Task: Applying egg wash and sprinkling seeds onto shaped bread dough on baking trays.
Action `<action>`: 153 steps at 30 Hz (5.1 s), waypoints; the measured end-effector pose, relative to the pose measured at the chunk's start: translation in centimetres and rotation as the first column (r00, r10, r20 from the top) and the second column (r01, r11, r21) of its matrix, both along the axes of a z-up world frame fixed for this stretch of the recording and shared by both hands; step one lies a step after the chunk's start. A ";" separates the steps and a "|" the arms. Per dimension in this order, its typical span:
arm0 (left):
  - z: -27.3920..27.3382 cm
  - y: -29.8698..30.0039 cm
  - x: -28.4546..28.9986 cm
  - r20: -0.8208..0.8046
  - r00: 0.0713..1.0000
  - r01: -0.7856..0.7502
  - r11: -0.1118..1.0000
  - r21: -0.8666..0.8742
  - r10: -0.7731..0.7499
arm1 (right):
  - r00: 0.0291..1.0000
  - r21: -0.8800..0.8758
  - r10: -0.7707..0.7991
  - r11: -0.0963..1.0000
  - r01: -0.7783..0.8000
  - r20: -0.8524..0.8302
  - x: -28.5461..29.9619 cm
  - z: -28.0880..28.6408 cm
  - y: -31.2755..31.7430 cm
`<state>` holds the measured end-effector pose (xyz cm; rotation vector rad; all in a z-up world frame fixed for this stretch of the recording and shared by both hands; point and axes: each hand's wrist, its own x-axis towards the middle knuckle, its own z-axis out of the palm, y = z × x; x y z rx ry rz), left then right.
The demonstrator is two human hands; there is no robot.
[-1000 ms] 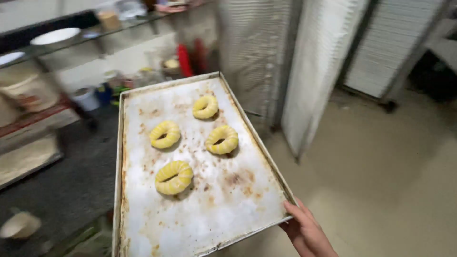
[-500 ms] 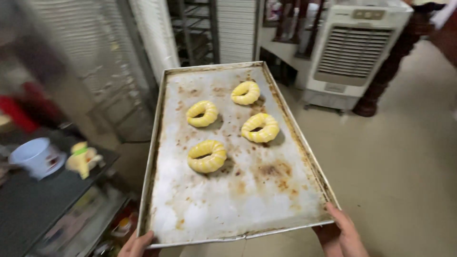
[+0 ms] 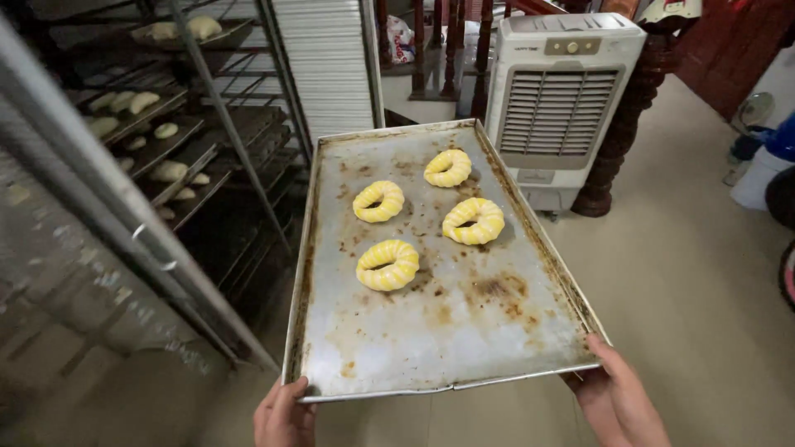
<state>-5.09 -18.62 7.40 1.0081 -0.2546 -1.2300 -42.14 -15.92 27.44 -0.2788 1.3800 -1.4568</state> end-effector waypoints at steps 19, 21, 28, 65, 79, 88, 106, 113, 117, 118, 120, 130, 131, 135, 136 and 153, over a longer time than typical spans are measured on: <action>2.5 -40.9 -4.8 -0.006 0.925 -0.379 0.924 0.058 0.380 | 0.868 -0.155 0.494 0.863 -0.481 0.052 -5.3 -10.3 -59.1; 2.4 -44.2 -4.6 -0.005 0.910 -0.413 0.910 0.039 0.414 | 0.840 -0.142 0.538 0.839 -0.525 0.075 -3.7 -9.0 -63.5; 2.1 -57.9 -2.6 -0.014 0.878 -0.478 0.877 0.046 0.479 | 0.804 -0.118 0.592 0.804 -0.583 0.057 3.2 -7.8 -79.2; -8.7 -111.2 29.7 0.062 0.405 -0.891 0.409 -0.198 0.912 | 0.157 -0.403 0.910 0.318 -0.858 0.384 50.4 -24.7 -149.9; -5.7 -117.8 37.9 0.168 0.188 -0.977 0.202 -0.067 0.968 | 0.220 -0.285 0.888 0.350 -0.892 0.403 64.0 -27.7 -157.1; -7.3 -117.6 39.4 0.440 0.229 -0.966 0.257 -0.004 0.868 | 0.262 -0.258 0.889 0.371 -0.892 0.375 65.7 -27.7 -157.6; -1.1 -112.0 34.1 0.399 0.787 -0.596 0.745 0.299 0.470 | 0.074 0.122 0.997 0.072 -0.990 0.009 62.8 -19.6 -147.3; 4.1 -100.3 33.1 0.464 0.756 -0.570 0.813 0.118 0.462 | -0.322 -0.071 0.946 -0.324 -0.944 -0.027 60.7 -9.5 -135.8; 12.1 -93.8 35.8 0.610 0.461 -0.740 0.659 -0.137 0.645 | -0.389 -0.200 0.908 -0.415 -0.888 -0.157 60.8 -5.3 -131.6; 14.9 -92.9 36.3 0.609 0.463 -0.737 0.662 -0.139 0.643 | -0.384 -0.200 0.910 -0.411 -0.890 -0.159 60.9 -4.7 -130.7; 20.3 -91.3 37.3 0.652 0.245 -0.826 0.507 -0.248 0.718 | -0.417 -0.259 0.893 -0.449 -0.855 -0.171 60.9 -3.7 -129.2; 29.6 -92.9 51.7 0.466 0.227 -0.879 0.385 -0.280 0.855 | -0.308 -0.224 0.932 -0.347 -0.911 -0.191 57.6 0.7 -123.6; 30.0 -93.3 53.1 0.411 0.210 -0.902 0.337 -0.268 0.887 | -0.272 -0.173 0.945 -0.303 -0.937 -0.184 56.9 1.4 -123.1; 31.8 -93.7 55.0 0.295 0.245 -0.929 0.311 -0.202 0.924 | -0.232 -0.149 0.951 -0.264 -0.953 -0.207 55.3 1.3 -123.6; 31.8 -93.8 55.7 0.296 0.253 -0.926 0.320 -0.202 0.921 | -0.223 -0.149 0.953 -0.256 -0.955 -0.206 55.3 0.9 -123.6; 29.8 -94.2 51.0 -0.087 0.327 -0.786 0.220 -0.577 0.941 | -0.171 -0.144 0.983 -0.178 -0.974 -0.060 51.6 1.4 -121.0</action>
